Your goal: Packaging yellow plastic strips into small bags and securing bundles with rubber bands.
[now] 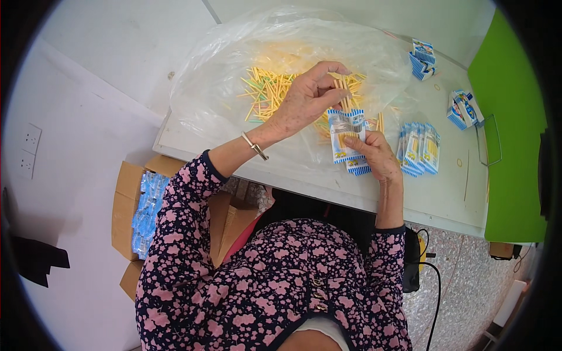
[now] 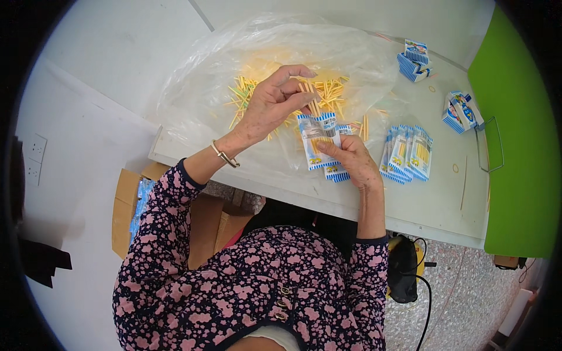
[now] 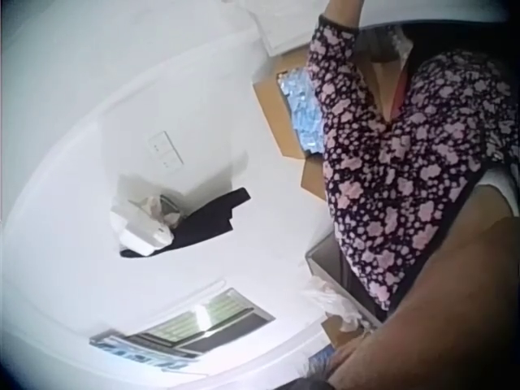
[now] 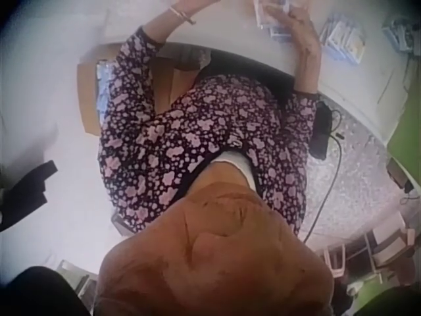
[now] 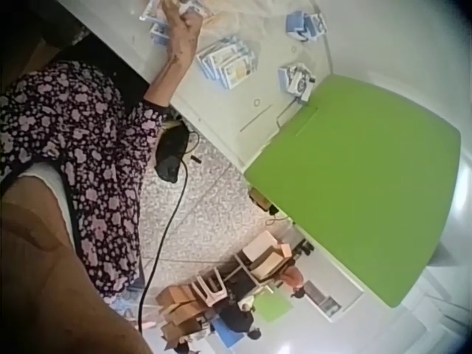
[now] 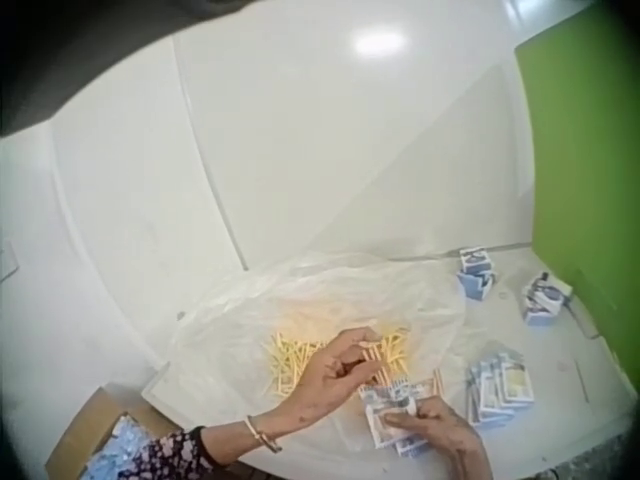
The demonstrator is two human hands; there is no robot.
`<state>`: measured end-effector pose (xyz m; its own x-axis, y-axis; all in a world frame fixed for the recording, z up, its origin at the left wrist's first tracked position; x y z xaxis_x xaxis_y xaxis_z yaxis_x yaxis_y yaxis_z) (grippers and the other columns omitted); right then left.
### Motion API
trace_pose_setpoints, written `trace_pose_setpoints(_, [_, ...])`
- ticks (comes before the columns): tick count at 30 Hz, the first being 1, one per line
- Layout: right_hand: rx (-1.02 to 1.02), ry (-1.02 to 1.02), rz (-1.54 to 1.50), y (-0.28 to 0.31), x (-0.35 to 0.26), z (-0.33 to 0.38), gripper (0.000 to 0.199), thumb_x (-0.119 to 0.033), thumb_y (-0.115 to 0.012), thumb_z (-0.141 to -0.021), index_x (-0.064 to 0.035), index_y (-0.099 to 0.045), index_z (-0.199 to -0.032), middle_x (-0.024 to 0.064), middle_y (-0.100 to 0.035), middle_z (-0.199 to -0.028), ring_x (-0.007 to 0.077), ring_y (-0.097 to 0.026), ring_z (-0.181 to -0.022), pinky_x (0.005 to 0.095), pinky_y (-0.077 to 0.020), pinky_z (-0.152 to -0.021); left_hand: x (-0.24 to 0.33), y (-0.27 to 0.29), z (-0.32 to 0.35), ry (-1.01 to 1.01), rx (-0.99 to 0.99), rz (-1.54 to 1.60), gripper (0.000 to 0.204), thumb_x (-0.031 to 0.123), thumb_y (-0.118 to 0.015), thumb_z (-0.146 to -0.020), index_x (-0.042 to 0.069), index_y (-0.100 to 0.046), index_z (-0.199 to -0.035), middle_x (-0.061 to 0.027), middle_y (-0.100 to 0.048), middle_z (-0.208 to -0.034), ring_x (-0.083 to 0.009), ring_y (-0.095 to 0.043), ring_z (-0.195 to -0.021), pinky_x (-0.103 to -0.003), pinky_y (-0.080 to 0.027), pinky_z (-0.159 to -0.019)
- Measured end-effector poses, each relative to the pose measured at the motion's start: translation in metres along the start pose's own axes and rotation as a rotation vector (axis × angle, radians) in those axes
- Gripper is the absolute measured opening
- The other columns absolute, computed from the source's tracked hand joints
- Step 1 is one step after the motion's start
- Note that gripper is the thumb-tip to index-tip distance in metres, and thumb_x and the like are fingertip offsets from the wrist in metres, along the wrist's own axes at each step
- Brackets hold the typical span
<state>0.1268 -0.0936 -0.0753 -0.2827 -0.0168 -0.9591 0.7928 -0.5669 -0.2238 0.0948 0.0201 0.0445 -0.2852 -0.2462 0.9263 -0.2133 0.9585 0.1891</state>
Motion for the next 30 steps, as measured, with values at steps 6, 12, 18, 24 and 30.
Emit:
trace_pose_setpoints(6, [-0.012, 0.009, 0.006, -0.001, 0.001, 0.000, 0.022, -0.022, -0.066, -0.081, -0.0018, -0.066, -0.090, -0.0027, -0.061, -0.073, 0.0002, -0.049, -0.058, 0.0156, -0.0376, -0.050, -0.004, 0.000, 0.005, 0.033, -0.012, -0.090, 0.027, 0.007, -0.058, -0.084, 0.006, -0.048, -0.109, 0.0008, -0.055, -0.063, -0.0054, -0.054, -0.065, -0.021, -0.044, -0.064])
trace_pose_setpoints(12, [-0.024, 0.015, -0.010, -0.001, 0.002, 0.000, 0.023, -0.021, -0.066, -0.081, -0.0009, -0.065, -0.092, -0.0017, -0.062, -0.075, 0.0012, -0.051, -0.060, 0.0160, -0.0395, -0.052, -0.014, -0.013, 0.015, 0.094, -0.075, -0.173, 0.021, 0.017, -0.052, -0.090, 0.003, -0.057, -0.104, -0.0043, -0.062, -0.095, -0.0075, -0.055, -0.088, -0.023, -0.043, -0.081])
trace_pose_setpoints(18, [-0.029, 0.014, -0.064, -0.001, 0.000, 0.001, 0.024, -0.019, -0.065, -0.082, 0.0006, -0.063, -0.095, 0.0013, -0.064, -0.080, 0.0038, -0.056, -0.066, 0.0181, -0.0436, -0.057, -0.024, -0.017, 0.017, 0.218, -0.147, -0.150, 0.029, 0.019, -0.047, -0.093, -0.001, -0.058, -0.110, -0.0055, -0.060, -0.103, -0.0095, -0.053, -0.095, -0.025, -0.042, -0.086])
trace_pose_setpoints(24, [-0.027, 0.068, -0.115, -0.002, -0.007, -0.001, 0.024, -0.020, -0.063, -0.084, 0.0003, -0.062, -0.095, 0.0009, -0.063, -0.081, 0.0039, -0.055, -0.066, 0.0182, -0.0430, -0.057, -0.035, -0.009, 0.017, 0.331, 0.007, 0.219, 0.028, 0.023, -0.048, -0.091, 0.000, -0.062, -0.101, -0.0042, -0.062, -0.097, -0.0095, -0.053, -0.088, -0.025, -0.043, -0.081])
trace_pose_setpoints(30, [0.002, 0.093, -0.105, 0.003, -0.005, 0.002, 0.024, -0.023, -0.063, -0.084, -0.0011, -0.063, -0.094, -0.0020, -0.062, -0.078, 0.0010, -0.051, -0.062, 0.0160, -0.0384, -0.053, -0.034, -0.029, 0.019, 0.272, -0.301, -0.251, 0.033, 0.023, -0.045, -0.093, 0.000, -0.054, -0.115, -0.0109, -0.055, -0.115, -0.0180, -0.051, -0.106, -0.030, -0.039, -0.093])
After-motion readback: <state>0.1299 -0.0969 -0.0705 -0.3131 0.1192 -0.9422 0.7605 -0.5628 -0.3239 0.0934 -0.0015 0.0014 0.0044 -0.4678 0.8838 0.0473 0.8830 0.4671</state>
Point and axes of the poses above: each hand's wrist, its own z-axis away from the middle knuckle, its own y-axis out of the back of the hand, x = y × z, the point moved 9 cm from there along -z, towards the middle knuckle
